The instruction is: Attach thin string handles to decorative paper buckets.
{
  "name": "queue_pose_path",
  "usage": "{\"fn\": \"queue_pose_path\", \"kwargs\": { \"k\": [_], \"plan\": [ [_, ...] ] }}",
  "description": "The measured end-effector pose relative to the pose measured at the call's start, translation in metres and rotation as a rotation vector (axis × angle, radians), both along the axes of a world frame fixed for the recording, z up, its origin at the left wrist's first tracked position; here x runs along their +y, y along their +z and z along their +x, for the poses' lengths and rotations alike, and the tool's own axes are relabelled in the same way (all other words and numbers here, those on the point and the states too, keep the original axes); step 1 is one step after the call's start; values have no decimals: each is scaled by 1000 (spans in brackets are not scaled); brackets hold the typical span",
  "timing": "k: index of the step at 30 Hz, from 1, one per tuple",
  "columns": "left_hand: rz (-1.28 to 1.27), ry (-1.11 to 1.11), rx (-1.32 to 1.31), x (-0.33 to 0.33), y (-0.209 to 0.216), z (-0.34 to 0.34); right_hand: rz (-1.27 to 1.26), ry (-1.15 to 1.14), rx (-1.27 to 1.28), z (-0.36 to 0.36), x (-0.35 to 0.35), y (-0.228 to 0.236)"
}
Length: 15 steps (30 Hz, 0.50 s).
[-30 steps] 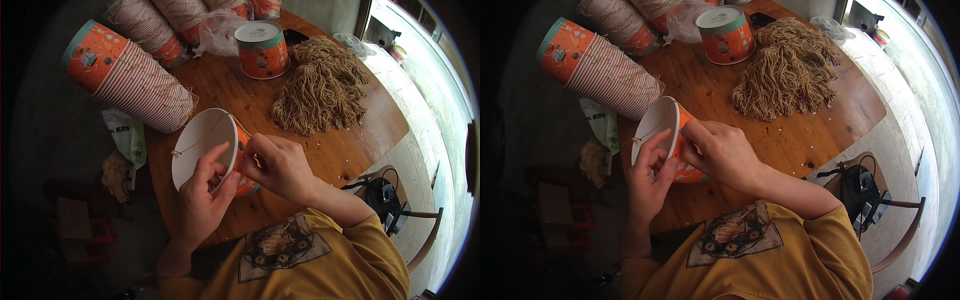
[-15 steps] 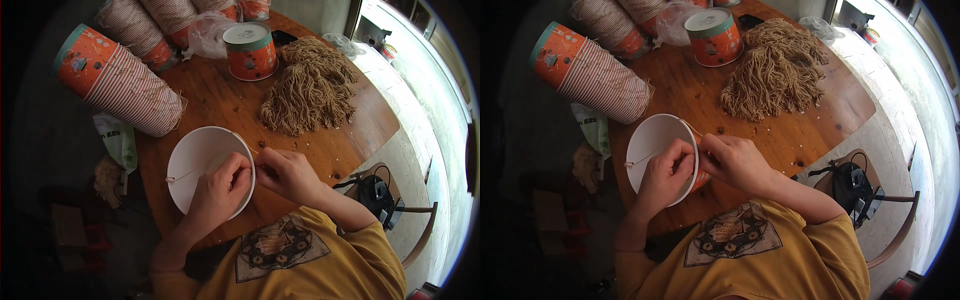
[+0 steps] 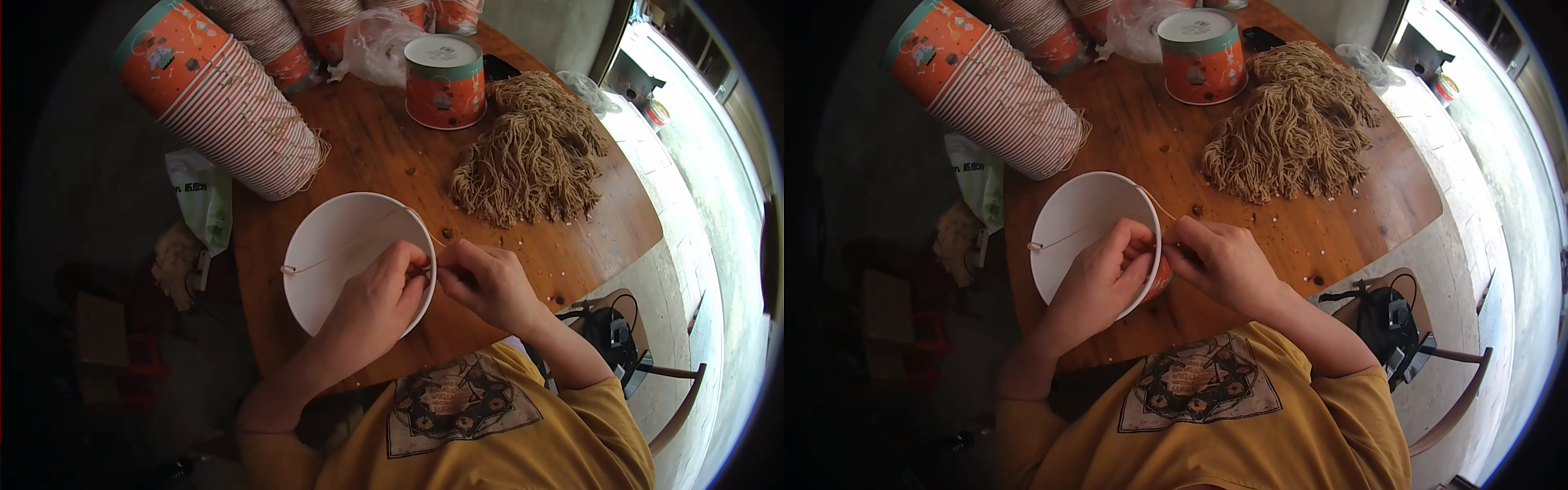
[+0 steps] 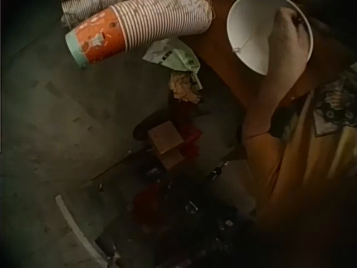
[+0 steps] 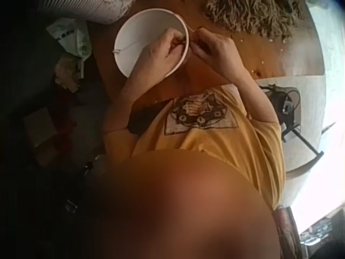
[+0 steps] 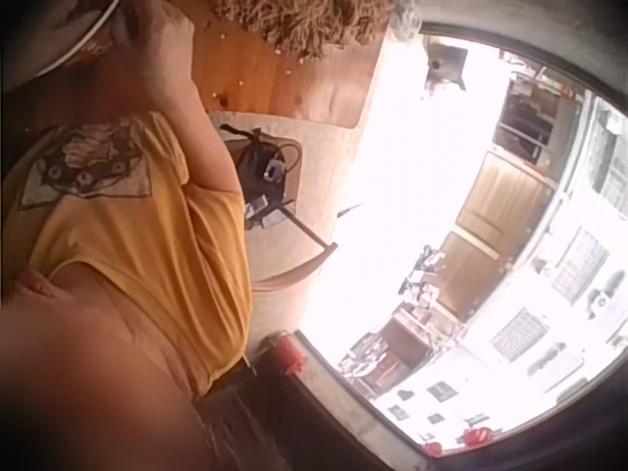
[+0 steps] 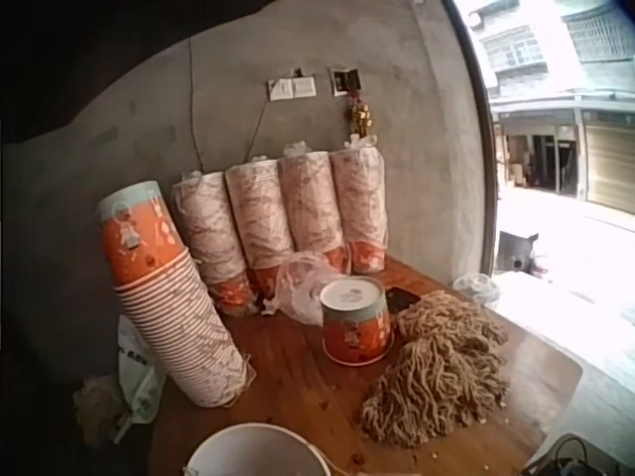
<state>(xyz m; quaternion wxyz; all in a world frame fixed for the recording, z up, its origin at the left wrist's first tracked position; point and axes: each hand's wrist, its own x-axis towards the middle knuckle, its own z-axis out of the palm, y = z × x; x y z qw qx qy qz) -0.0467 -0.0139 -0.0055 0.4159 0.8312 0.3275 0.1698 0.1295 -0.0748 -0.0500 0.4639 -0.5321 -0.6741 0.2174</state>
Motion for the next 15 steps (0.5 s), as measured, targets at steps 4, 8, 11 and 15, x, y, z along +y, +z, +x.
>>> {"fn": "queue_pose_path", "kwargs": {
  "k": [4,8,11,15],
  "plan": [
    [226,-36,45,4,0,3,-14,21,-33,1,1,3],
    [223,-41,70,6,0,3,-2,54,-36,3,3,5],
    [154,-12,55,7,0,0,-23,67,-36,4,5,6],
    [-28,-28,-38,6,0,-4,-14,74,-47,3,5,4]
  ]
}}
